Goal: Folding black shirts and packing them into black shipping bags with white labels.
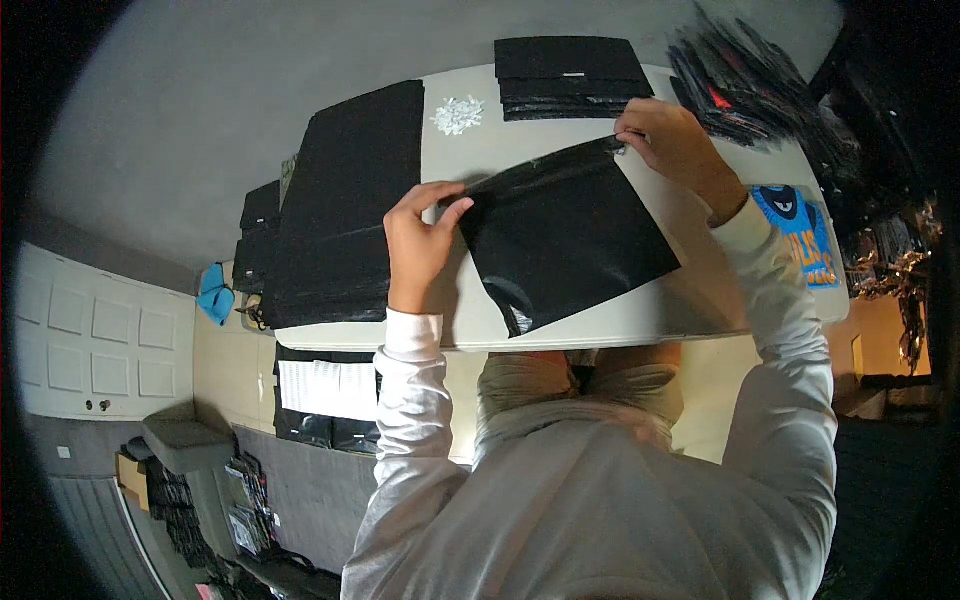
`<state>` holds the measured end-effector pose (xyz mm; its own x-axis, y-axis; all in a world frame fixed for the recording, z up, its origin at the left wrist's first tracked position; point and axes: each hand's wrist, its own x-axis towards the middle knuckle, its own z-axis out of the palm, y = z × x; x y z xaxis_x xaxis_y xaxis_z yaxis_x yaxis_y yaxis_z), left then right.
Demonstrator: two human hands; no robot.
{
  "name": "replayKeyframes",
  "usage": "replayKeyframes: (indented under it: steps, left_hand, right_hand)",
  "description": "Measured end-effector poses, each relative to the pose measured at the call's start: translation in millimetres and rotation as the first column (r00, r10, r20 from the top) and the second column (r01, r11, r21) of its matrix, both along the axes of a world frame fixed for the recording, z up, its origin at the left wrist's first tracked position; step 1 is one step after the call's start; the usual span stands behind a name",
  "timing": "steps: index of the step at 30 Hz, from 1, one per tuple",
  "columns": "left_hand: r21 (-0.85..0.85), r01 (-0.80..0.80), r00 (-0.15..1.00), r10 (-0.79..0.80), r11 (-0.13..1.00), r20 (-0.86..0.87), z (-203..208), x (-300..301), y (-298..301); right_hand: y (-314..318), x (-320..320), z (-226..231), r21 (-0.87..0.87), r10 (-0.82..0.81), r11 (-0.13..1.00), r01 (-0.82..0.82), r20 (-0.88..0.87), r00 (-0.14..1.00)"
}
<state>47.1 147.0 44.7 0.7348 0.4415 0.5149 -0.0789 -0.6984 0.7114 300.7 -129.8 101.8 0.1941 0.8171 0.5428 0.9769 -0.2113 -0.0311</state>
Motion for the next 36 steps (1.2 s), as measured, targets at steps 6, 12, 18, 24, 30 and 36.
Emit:
replayKeyframes:
  steps: [6,12,18,24,30,36]
  left_hand:
    - [0.219,0.009,0.998,-0.022,0.976,0.060,-5.2,-42.2,-33.7]
    - [0.232,0.069,0.996,-0.079,0.970,0.034,-31.9,-74.0,-72.3]
    - [0.143,0.043,0.997,-0.051,0.989,0.054,-46.2,-82.1,-90.6]
    - [0.061,-0.069,0.983,0.057,0.996,0.176,-41.1,-71.4,-87.1]
    - [0.068,-0.022,0.979,0.007,0.997,0.206,-47.4,-67.7,-86.3]
    - [-0.014,-0.097,0.965,0.098,0.995,0.242,-33.3,-55.9,-84.8]
  right_hand:
    - [-17.5,-29.6,-15.0,-0.081,-0.076,0.994,0.078,0.030,0.997]
    - [-52.3,-71.9,-37.8,-0.204,-0.188,0.962,0.182,-0.011,0.982]
    - [-59.3,-75.1,-59.7,-0.208,-0.252,0.952,0.225,-0.116,0.961]
    - [-45.2,-29.8,-74.2,-0.077,-0.136,0.990,0.114,-0.423,0.896]
    - [-36.4,29.5,-110.3,-0.116,-0.113,0.992,0.056,-0.570,0.814]
    - [-22.7,13.6,-94.3,0.068,0.175,0.984,-0.163,-0.483,0.858]
